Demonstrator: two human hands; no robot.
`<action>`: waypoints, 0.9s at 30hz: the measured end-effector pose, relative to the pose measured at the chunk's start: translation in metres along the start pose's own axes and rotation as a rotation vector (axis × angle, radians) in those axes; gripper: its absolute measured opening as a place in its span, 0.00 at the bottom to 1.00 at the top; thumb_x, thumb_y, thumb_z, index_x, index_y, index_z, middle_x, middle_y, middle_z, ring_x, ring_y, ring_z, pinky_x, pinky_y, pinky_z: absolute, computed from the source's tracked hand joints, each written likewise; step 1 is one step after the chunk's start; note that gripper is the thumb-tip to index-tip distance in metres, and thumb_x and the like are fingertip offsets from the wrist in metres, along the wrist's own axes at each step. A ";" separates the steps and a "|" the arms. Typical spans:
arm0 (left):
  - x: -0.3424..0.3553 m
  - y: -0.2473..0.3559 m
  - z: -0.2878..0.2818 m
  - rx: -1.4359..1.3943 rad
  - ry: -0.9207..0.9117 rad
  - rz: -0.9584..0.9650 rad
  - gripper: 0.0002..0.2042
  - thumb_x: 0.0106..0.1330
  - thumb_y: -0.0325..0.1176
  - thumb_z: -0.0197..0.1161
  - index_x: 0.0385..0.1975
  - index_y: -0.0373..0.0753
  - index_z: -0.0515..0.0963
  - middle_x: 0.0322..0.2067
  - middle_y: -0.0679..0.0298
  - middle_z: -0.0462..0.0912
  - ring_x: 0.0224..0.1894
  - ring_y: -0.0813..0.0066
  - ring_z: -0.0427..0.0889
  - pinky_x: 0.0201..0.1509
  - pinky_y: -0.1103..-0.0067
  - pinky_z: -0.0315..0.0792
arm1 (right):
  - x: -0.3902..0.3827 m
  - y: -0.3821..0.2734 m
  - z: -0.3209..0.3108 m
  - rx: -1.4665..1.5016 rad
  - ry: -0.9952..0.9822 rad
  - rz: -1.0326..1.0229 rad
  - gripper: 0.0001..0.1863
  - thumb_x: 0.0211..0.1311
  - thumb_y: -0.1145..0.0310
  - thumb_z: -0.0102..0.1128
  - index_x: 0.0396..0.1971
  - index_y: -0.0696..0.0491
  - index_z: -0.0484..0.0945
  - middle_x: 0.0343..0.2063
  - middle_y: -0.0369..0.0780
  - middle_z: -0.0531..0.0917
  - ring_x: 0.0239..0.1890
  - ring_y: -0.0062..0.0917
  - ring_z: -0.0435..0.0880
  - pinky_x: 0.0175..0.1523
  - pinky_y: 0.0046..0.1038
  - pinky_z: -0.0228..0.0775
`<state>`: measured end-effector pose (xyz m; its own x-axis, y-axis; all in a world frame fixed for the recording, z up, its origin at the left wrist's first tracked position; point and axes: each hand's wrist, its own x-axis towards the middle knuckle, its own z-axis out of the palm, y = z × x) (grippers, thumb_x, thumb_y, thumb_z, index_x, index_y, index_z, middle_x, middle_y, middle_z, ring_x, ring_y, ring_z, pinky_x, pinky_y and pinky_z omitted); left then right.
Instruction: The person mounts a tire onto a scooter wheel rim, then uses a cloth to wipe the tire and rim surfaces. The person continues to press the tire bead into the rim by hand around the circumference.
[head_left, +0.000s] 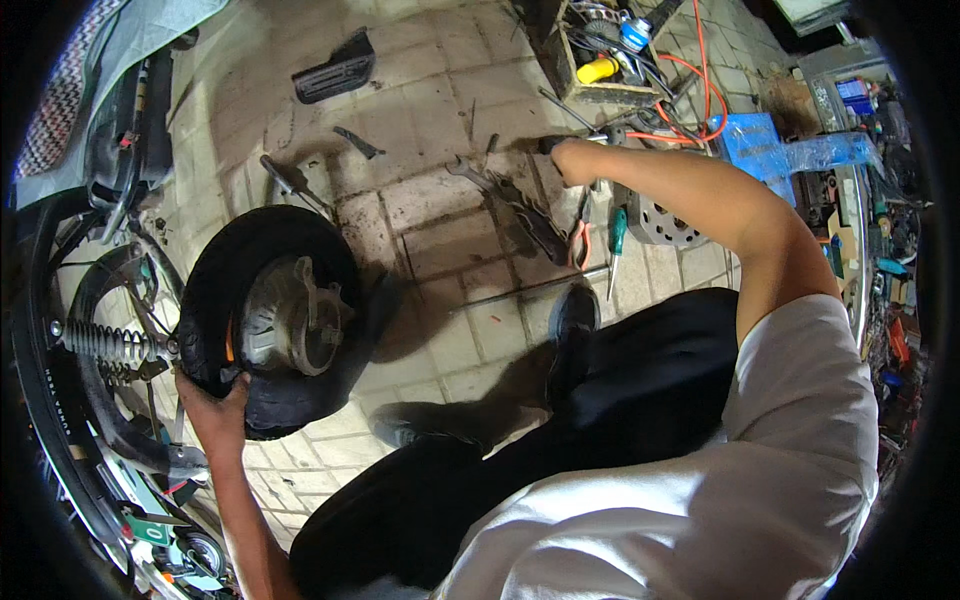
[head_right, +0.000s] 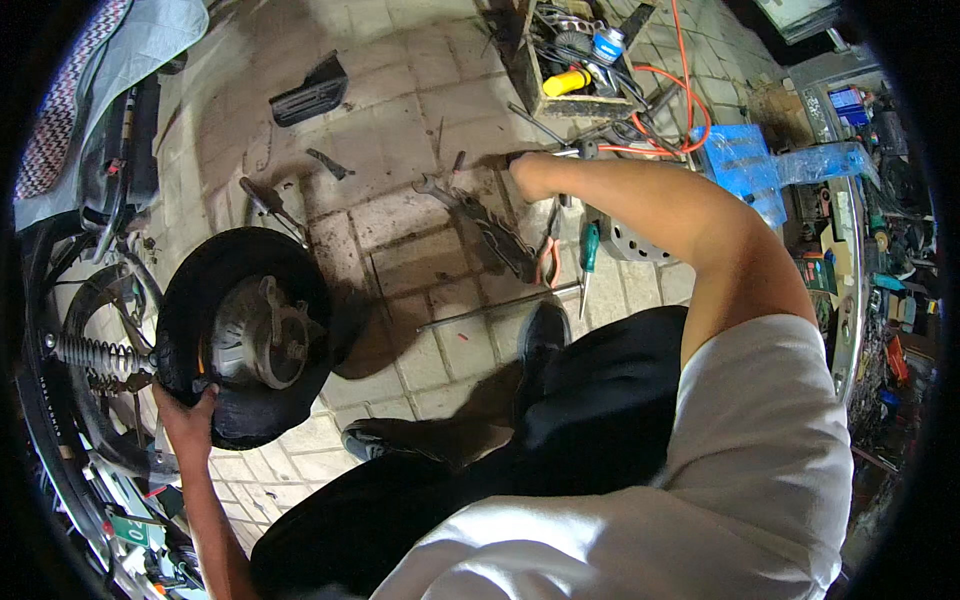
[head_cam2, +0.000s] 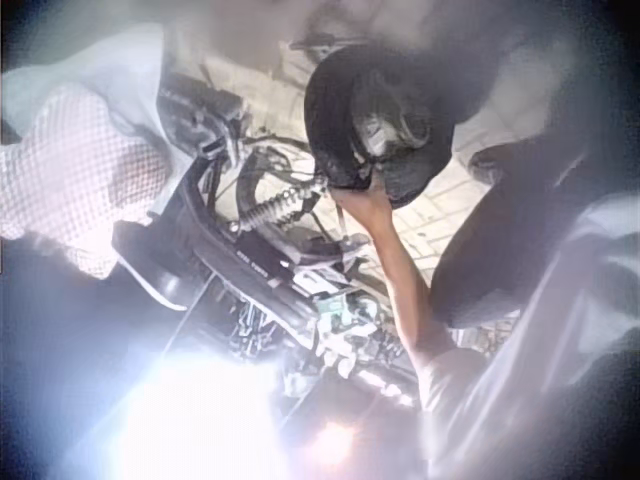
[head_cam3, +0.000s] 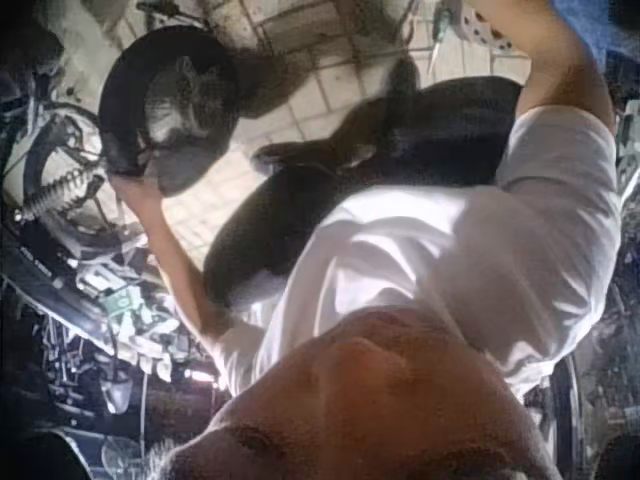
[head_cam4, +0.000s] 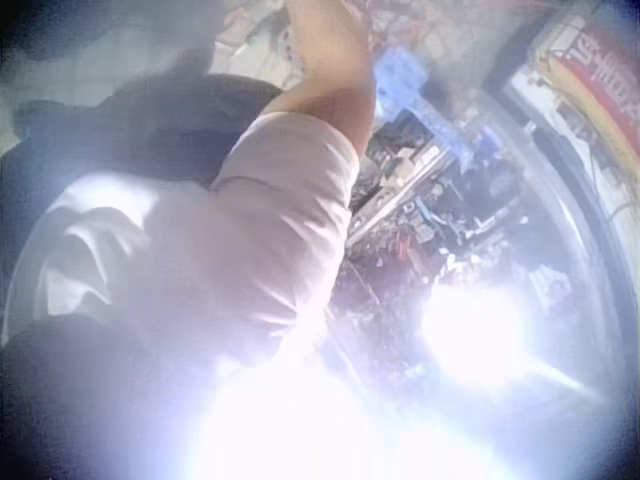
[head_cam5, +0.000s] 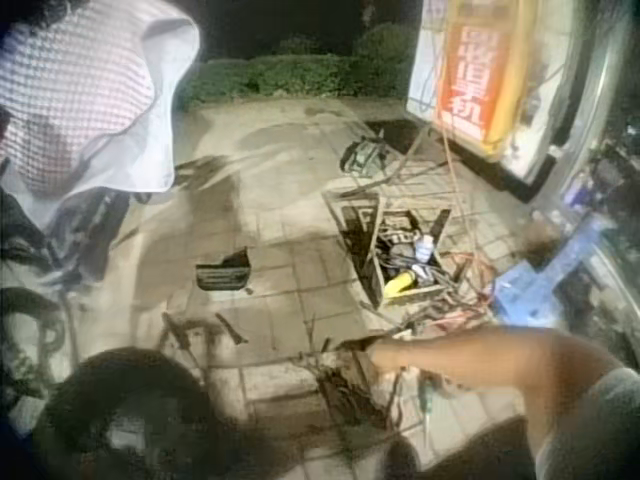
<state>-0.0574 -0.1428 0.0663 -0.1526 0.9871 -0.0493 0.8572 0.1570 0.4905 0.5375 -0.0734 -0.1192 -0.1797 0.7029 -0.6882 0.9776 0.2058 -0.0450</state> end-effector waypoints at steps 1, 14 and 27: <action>0.000 0.001 -0.001 -0.041 -0.032 0.029 0.40 0.47 0.25 0.74 0.61 0.26 0.60 0.53 0.46 0.72 0.54 0.55 0.73 0.65 0.70 0.62 | -0.015 0.007 0.013 -0.015 -0.069 -0.071 0.11 0.45 0.70 0.64 0.26 0.63 0.83 0.28 0.53 0.84 0.37 0.48 0.84 0.41 0.44 0.75; 0.016 0.010 0.014 0.100 0.081 0.155 0.41 0.49 0.25 0.75 0.63 0.24 0.59 0.56 0.40 0.70 0.58 0.48 0.72 0.67 0.66 0.62 | -0.026 -0.131 0.152 -0.223 -0.118 -0.659 0.07 0.54 0.69 0.57 0.27 0.53 0.84 0.26 0.45 0.85 0.28 0.42 0.85 0.30 0.44 0.77; 0.011 0.029 0.017 0.330 0.189 0.167 0.42 0.43 0.33 0.77 0.59 0.24 0.62 0.48 0.41 0.73 0.52 0.41 0.71 0.58 0.60 0.67 | -0.076 -0.204 -0.105 0.477 0.598 -0.711 0.08 0.68 0.70 0.55 0.37 0.59 0.75 0.18 0.50 0.79 0.20 0.38 0.81 0.25 0.37 0.71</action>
<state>-0.0258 -0.1267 0.0649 -0.0596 0.9814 0.1825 0.9848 0.0279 0.1716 0.3405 -0.0975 0.0179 -0.6288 0.7740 0.0740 0.5436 0.5056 -0.6700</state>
